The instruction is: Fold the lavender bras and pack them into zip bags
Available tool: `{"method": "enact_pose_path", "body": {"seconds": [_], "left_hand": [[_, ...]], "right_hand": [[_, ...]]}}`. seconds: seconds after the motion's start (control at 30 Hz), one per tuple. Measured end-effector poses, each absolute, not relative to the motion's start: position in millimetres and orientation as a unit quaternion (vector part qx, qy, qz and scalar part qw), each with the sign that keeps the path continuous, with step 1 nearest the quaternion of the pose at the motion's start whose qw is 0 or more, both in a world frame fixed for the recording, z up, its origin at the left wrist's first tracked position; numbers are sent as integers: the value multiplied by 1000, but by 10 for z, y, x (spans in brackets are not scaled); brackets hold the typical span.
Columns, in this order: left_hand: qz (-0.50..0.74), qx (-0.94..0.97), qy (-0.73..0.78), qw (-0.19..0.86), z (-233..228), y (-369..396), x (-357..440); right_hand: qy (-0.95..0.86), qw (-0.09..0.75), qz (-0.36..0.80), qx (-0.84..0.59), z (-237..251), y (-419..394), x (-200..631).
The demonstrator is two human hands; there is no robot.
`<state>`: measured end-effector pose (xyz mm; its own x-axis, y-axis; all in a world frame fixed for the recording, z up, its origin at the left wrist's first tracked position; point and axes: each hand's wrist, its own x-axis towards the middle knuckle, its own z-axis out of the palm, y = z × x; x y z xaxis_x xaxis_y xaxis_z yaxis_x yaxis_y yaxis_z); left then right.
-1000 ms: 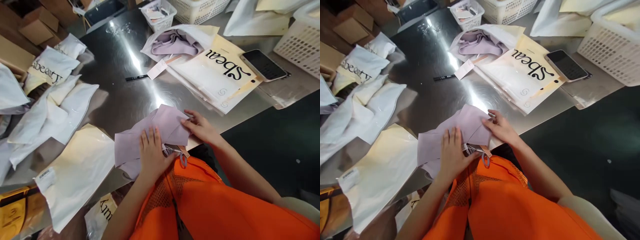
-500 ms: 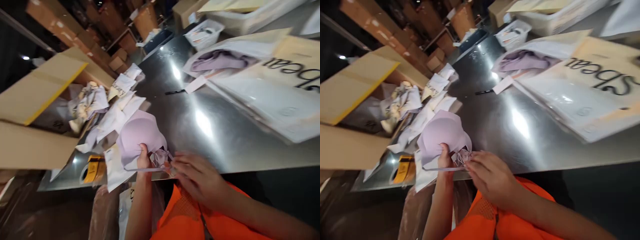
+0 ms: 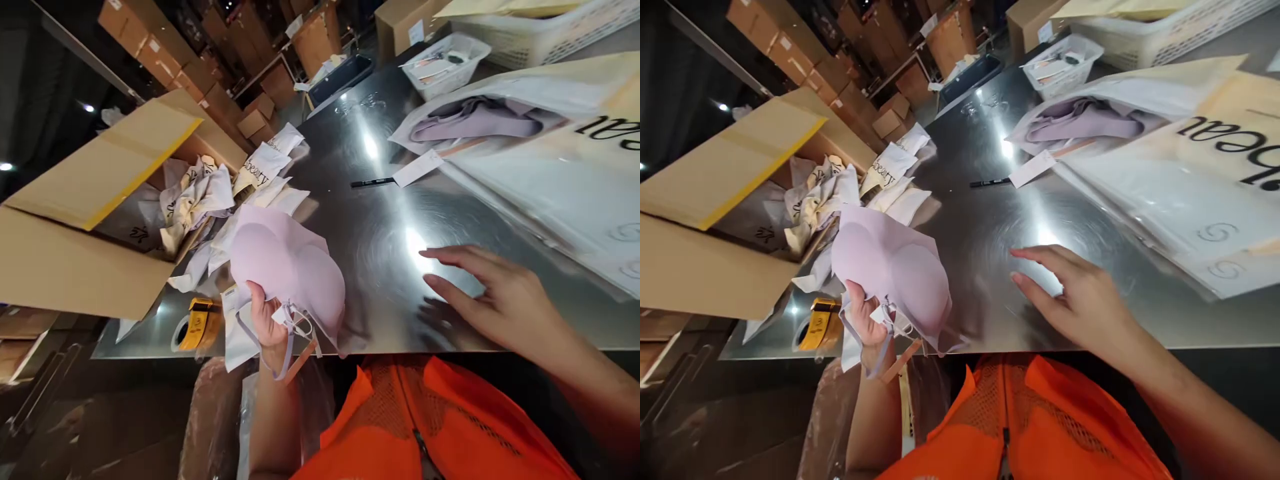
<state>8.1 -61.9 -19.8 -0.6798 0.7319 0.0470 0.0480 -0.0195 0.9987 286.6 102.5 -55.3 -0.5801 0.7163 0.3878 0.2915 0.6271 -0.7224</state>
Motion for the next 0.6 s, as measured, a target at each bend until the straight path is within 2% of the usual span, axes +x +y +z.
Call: {"method": "enact_pose_path", "body": {"seconds": [0.13,0.2,0.27,0.33,0.43,0.53,0.6], "left_hand": [[684,265,615,289,-160,-580,139],[675,261,629,284,-136,-571,167],[657,259,647,287,-130,-564,183],[641,246,668,289,-148,-556,188],[621,217,698,283,-212,-541,186],[607,208,714,283,-304,-535,200],[570,232,733,289,-374,-537,226]], "right_hand": [[-812,373,337,-296,-282,1060,2816],[-791,369,409,-266,-227,943,2787],[-763,302,533,-206,-249,743,2753],[-720,184,654,-140,-348,506,2702],[-655,53,747,-101,-593,201,2560],[-601,16,798,-53,-852,38,2340],[-560,58,826,-28,-991,1,2176]]}}
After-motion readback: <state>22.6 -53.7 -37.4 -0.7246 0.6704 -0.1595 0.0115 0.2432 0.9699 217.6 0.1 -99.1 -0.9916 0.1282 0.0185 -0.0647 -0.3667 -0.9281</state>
